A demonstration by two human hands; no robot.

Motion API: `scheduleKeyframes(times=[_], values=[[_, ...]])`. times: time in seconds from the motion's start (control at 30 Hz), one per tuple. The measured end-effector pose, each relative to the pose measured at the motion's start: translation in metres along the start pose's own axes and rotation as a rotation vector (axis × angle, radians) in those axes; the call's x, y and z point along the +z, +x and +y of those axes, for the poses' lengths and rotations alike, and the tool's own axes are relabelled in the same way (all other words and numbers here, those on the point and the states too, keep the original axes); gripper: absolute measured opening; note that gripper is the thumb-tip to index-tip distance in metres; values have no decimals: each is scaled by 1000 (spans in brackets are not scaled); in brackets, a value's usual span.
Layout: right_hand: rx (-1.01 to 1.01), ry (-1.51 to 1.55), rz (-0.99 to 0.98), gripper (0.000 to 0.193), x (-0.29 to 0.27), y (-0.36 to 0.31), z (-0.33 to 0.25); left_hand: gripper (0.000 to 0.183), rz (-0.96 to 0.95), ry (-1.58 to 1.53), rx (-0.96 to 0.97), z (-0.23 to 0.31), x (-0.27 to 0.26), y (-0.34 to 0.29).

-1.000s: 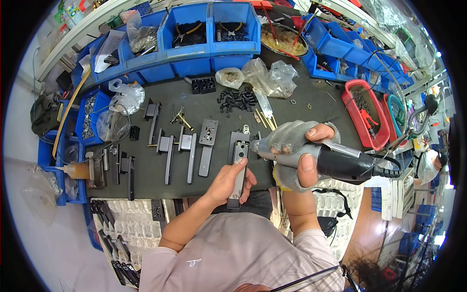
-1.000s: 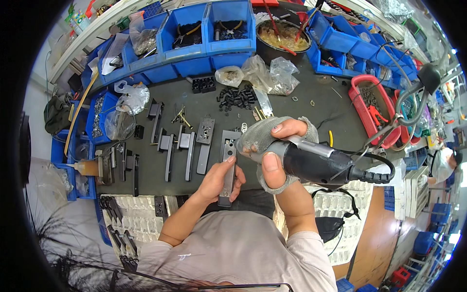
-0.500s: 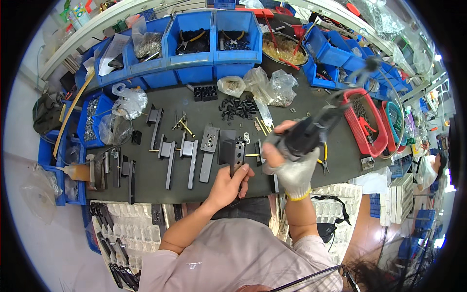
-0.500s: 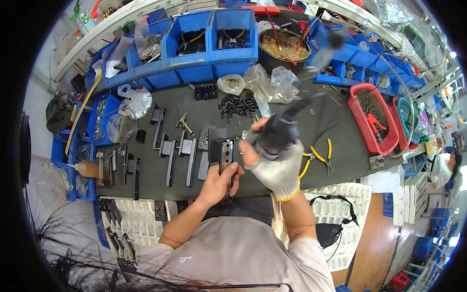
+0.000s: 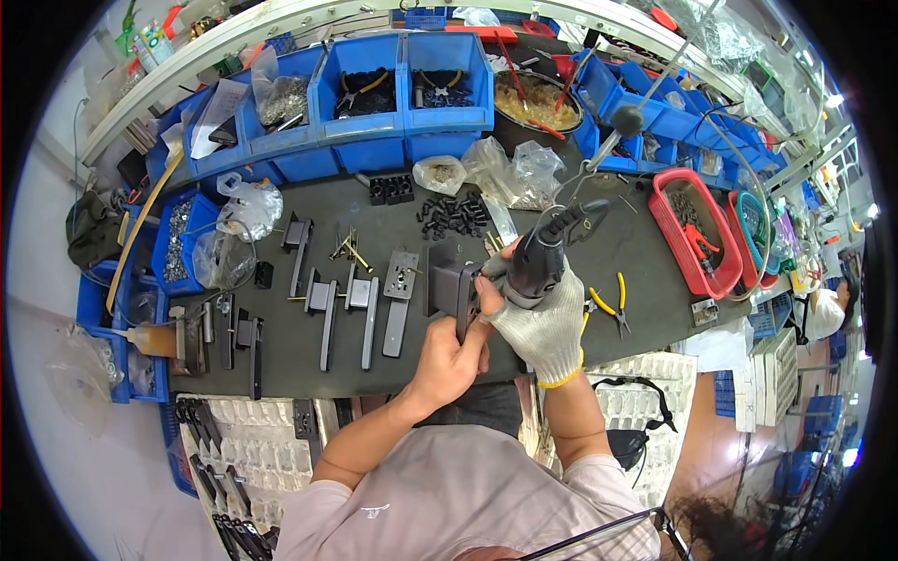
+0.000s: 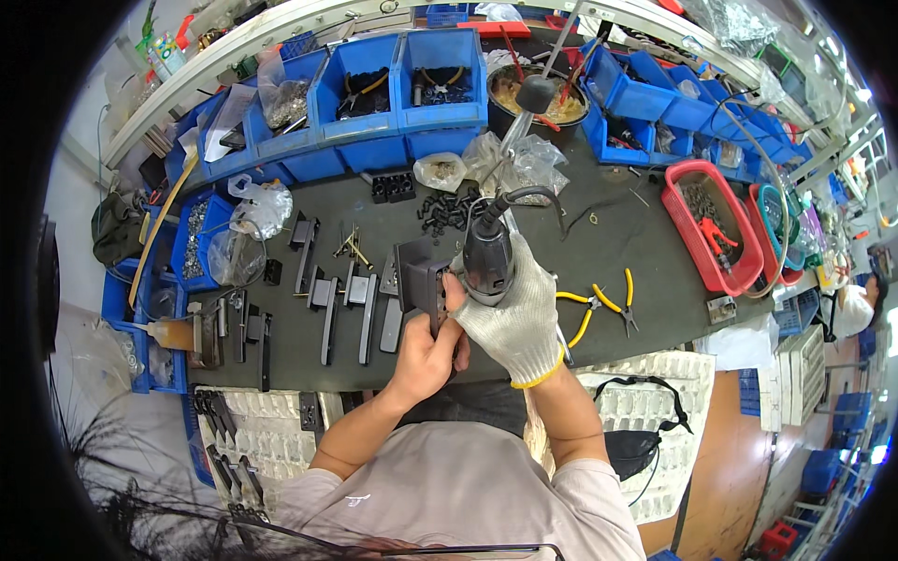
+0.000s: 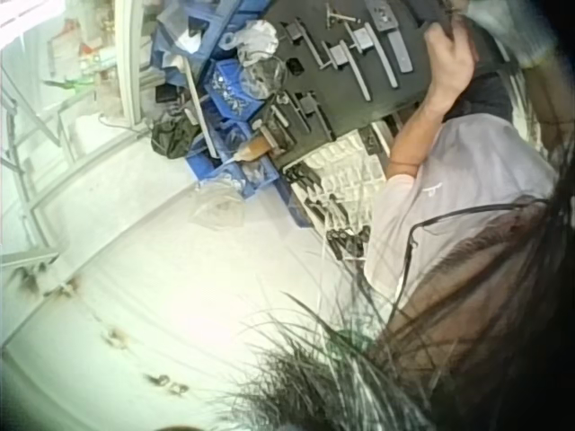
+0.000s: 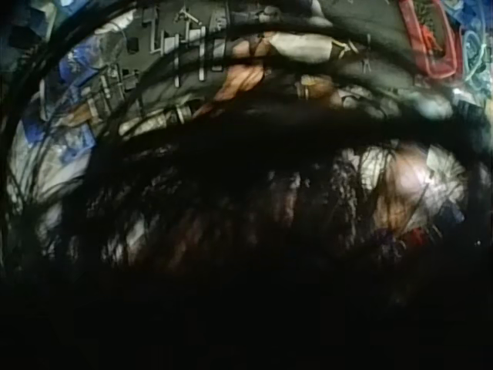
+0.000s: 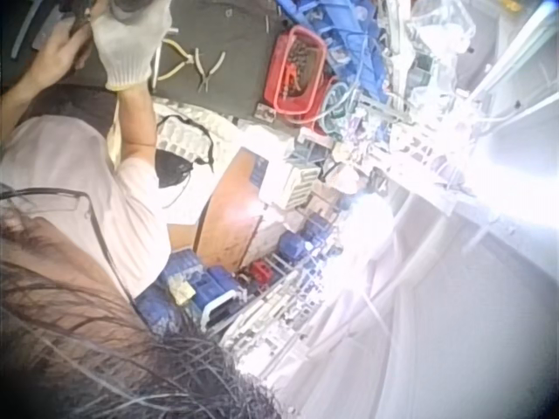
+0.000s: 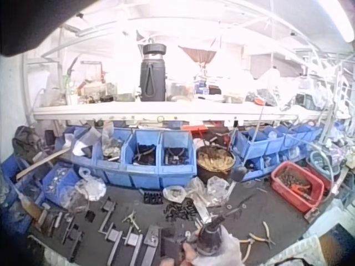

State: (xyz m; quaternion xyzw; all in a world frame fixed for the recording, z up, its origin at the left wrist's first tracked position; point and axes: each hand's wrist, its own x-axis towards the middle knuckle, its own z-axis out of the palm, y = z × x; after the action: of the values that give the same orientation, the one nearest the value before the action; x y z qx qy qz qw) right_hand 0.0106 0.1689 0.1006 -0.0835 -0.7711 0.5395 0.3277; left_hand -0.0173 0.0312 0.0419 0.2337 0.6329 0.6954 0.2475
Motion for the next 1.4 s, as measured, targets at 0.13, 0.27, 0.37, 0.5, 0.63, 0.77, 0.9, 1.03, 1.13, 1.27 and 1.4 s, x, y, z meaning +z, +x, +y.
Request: scheduleKeyframes(times=[0.13,0.27,0.37,0.5,0.63,0.77,0.9,1.03,1.13,1.27,1.4], values=[[-60,-118,36,36,1,0,6,29,38,74,45,-5,0,3],[-64,-38,11,35,-1,1,4,28,96,237,178,-8,-3,5],[34,53,-20,35,-3,-1,2,28,94,109,104,0,-6,6],[73,66,-73,37,-9,-5,-7,25,36,-426,-141,23,-17,15],[101,6,-132,37,-14,-4,-15,24,-12,-512,-171,31,-23,21],[-36,-73,-133,39,-18,-1,-9,22,11,-528,-143,34,-20,22],[72,7,-151,40,-21,-3,-15,18,-107,-630,-259,39,-26,27],[91,88,-184,41,-23,-4,-9,17,-166,-599,-267,38,-32,29],[175,162,-193,38,-25,-5,-12,17,-117,-644,-238,36,-31,25],[2,505,52,37,-28,-16,-4,17,-6,-533,-193,22,-25,23],[-88,731,59,42,-33,-20,-37,21,-8,-618,-271,12,-24,17]])
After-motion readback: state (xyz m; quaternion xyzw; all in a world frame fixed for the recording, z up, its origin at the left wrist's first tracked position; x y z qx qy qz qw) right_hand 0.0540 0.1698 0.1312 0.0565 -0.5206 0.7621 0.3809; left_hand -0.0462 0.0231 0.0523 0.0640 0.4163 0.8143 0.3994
